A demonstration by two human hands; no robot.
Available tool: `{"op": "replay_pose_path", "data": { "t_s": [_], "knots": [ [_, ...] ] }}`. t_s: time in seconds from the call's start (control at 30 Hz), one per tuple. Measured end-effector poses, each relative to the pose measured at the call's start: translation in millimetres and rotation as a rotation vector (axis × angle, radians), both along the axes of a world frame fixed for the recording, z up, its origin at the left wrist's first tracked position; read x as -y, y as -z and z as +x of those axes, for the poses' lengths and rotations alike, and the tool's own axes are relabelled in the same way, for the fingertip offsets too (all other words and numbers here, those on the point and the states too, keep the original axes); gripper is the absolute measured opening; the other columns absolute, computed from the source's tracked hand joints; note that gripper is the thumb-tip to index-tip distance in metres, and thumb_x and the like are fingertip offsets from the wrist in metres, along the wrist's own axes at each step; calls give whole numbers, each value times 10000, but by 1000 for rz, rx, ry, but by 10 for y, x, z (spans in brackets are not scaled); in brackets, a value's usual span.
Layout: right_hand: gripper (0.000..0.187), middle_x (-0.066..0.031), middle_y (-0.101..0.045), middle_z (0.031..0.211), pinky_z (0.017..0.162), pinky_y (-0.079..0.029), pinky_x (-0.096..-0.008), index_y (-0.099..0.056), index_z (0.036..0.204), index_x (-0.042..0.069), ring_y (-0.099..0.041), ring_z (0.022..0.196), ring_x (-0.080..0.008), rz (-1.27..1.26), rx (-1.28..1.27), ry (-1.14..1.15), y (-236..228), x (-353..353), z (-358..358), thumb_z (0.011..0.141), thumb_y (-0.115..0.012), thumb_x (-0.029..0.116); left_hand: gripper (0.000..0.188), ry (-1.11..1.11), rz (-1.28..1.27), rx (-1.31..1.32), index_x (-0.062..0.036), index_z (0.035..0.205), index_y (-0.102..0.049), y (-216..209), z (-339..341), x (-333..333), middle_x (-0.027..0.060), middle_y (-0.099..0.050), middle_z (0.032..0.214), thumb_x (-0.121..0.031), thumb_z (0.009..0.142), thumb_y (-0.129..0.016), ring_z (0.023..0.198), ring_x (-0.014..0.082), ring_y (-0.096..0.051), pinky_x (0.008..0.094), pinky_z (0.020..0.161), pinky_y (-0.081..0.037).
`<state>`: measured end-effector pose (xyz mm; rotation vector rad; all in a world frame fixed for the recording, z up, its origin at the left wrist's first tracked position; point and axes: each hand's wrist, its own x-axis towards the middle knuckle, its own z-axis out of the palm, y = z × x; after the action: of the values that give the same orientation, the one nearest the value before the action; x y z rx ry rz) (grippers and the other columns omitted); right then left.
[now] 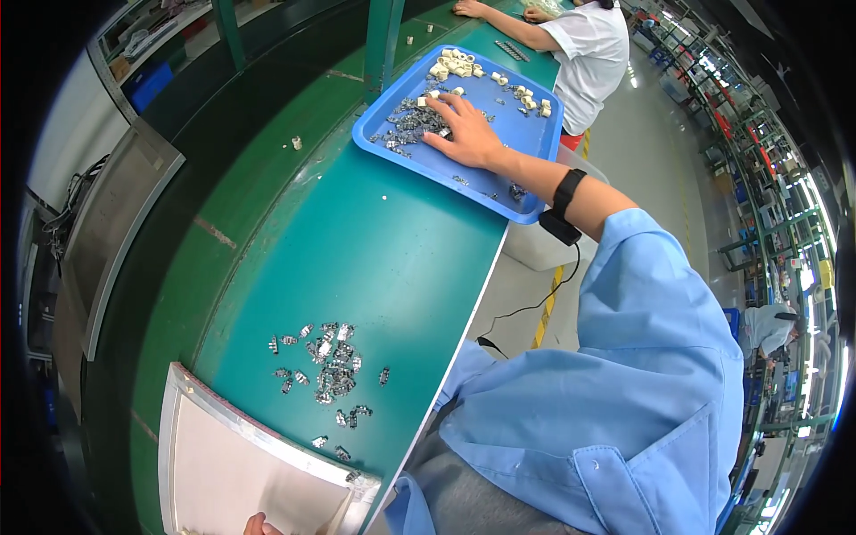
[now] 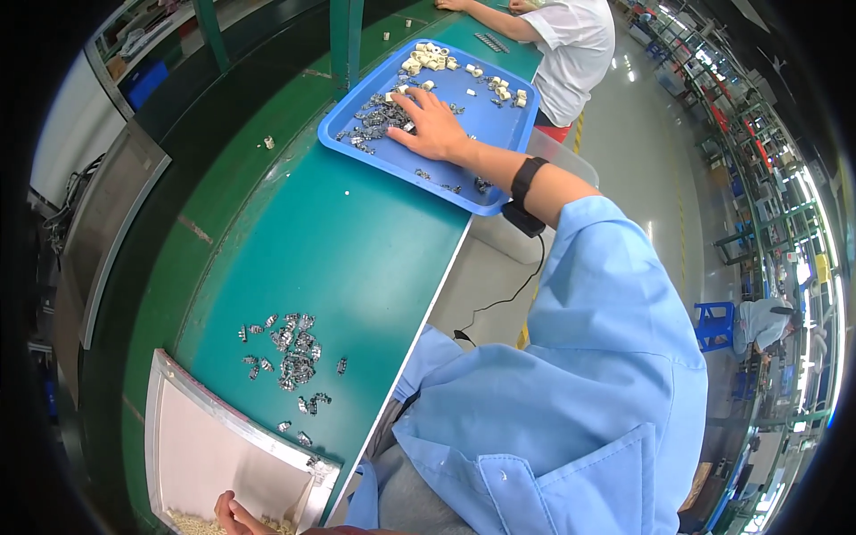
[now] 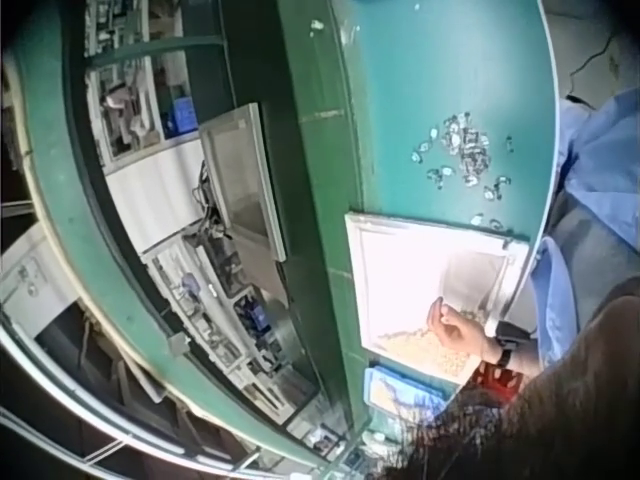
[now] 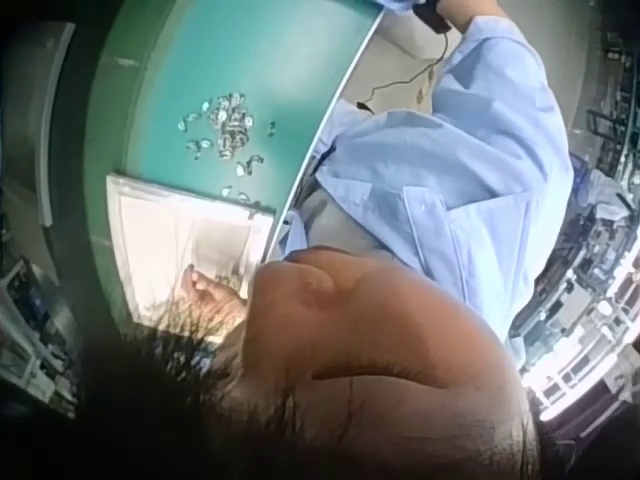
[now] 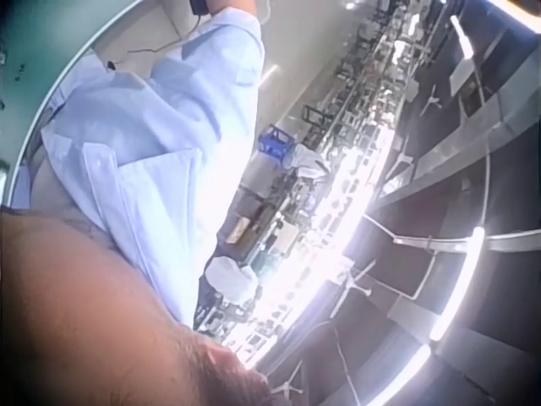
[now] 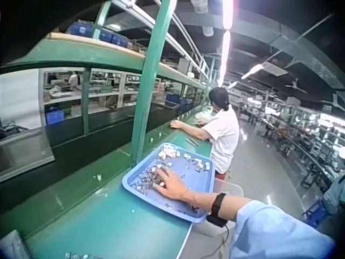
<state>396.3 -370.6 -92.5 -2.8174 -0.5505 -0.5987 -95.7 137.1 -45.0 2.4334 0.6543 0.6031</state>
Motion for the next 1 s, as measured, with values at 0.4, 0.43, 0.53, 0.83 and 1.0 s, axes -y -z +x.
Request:
{"op": "replay_pose_path", "data": {
  "t_s": [0.4, 0.43, 0.53, 0.83, 1.0],
  "knots": [
    [411, -181, -653, 1204, 940, -548, -463, -650, 1245, 51, -675, 1081, -363, -21, -139, -399, -575, -1742, 730, 944, -659, 331, 317, 71, -2, 10, 23, 1095, -707, -102, 202, 61, 183, -705, 1037, -247, 1091, -542, 932, 296, -649, 395, 852, -509],
    [391, -177, -668, 1189, 939, -549, -462, -663, 1216, 57, -679, 1076, -362, -73, -176, -327, -475, -1884, 829, 929, -667, 322, 305, 85, 12, 69, 27, 1089, -707, -49, 175, 71, 187, -705, 1035, -237, 1086, -553, 934, 295, -650, 398, 848, -511],
    [338, -171, -703, 1126, 932, -550, -463, -691, 1147, 64, -686, 1057, -362, -126, -283, -280, -152, -2035, 1173, 906, -671, 300, 283, 132, 45, 203, 34, 1076, -708, 37, 121, 74, 194, -704, 1031, -216, 1075, -576, 938, 293, -653, 404, 839, -515],
    [218, -101, -721, 819, 716, -537, -351, -735, 971, 26, -694, 771, -213, -42, -651, -711, -1337, -865, 672, 864, -691, 211, 270, 15, -39, 75, 45, 1023, -721, -9, 326, 128, 183, -714, 975, -203, 1054, -619, 888, 291, -663, 388, 803, -515],
    [243, -101, -752, 823, 701, -563, -335, -750, 955, 31, -730, 766, -173, 47, -429, -147, -1354, 229, 1816, 831, -733, 239, 272, 421, 101, 313, 41, 1033, -718, 296, 751, -159, 174, -708, 998, -209, 1055, -613, 916, 293, -654, 392, 825, -512]
  ]
}}
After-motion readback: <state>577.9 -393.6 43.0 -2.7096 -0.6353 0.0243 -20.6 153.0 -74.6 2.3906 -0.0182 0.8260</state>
